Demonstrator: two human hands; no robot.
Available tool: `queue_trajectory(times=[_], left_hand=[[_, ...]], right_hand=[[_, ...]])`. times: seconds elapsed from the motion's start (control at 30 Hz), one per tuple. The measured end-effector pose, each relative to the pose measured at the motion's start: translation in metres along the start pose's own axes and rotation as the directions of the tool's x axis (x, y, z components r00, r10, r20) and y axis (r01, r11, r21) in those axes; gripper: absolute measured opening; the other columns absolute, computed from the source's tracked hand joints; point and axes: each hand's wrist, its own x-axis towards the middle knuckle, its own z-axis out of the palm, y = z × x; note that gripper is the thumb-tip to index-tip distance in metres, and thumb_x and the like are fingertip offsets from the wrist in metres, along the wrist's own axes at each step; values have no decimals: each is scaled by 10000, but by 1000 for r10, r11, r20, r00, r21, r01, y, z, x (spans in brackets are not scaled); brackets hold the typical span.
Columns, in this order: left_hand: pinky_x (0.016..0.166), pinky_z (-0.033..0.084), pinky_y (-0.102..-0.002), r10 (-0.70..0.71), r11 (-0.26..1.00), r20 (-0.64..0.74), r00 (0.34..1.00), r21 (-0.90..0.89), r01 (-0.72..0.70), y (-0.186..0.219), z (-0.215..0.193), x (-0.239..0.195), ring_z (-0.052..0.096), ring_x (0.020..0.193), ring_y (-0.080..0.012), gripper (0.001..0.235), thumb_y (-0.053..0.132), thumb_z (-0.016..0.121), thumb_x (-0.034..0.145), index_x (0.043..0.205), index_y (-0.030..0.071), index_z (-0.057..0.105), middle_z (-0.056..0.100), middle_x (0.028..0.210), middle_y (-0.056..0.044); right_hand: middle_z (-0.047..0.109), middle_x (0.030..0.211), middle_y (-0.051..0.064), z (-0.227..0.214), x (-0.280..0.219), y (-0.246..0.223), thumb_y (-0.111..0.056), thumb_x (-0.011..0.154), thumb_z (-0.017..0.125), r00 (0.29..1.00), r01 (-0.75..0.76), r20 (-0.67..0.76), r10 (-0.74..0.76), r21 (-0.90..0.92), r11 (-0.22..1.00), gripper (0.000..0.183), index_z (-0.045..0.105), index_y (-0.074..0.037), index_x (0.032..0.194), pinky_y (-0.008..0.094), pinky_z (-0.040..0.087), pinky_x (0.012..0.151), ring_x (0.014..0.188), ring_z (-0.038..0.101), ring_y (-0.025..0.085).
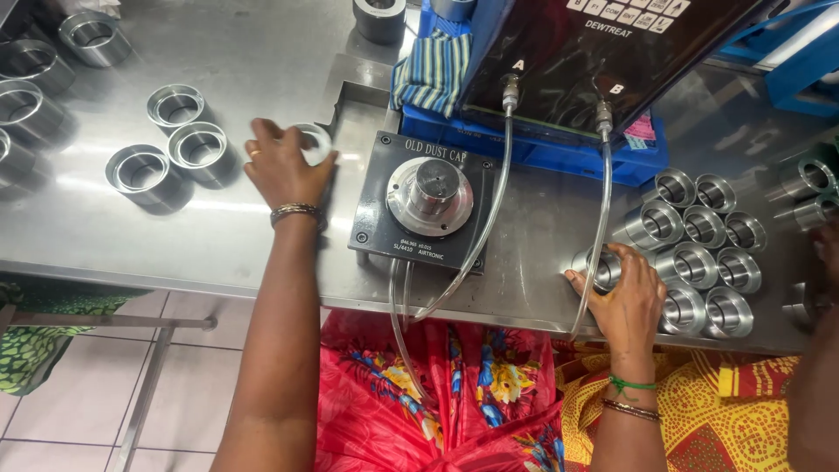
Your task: Placing metal rings on a specialized machine for inspection or treatment and then sorting them into crates.
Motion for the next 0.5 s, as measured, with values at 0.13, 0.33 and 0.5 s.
queue_trajectory(times=[0.13,0.33,0.5], left_hand=[[914,455,-506,31,999,-197,980,13,-29,-30,24,9,495,1179,-378,305,6,827,769,1017,79,663,413,1312,-130],[1077,399,-525,158,985,-348,924,122,-122,-33,21,14,449,1298,-327,495,-134,666,709,1136,110,612,325,1338,-108],[1032,414,-509,198,967,-200,960,-121,-225,-21,22,11,397,1234,-368,394,-35,714,810,1163,104,610,330,1340,-134]], right_hand=[[681,1240,143,0,1,-2,-565,729,861,1000,-9,3,9,-55,998,793,637,-34,1272,519,444,974,1173,626,339],[725,1183,143,-2,-1,2,-468,685,918,995,32,-98,-28,37,999,723,643,-57,1213,477,518,963,1101,686,346],[693,1224,88,-29,17,3,-406,770,909,886,-412,-8,463,441,797,695,592,-98,1307,419,586,926,1080,692,245]])
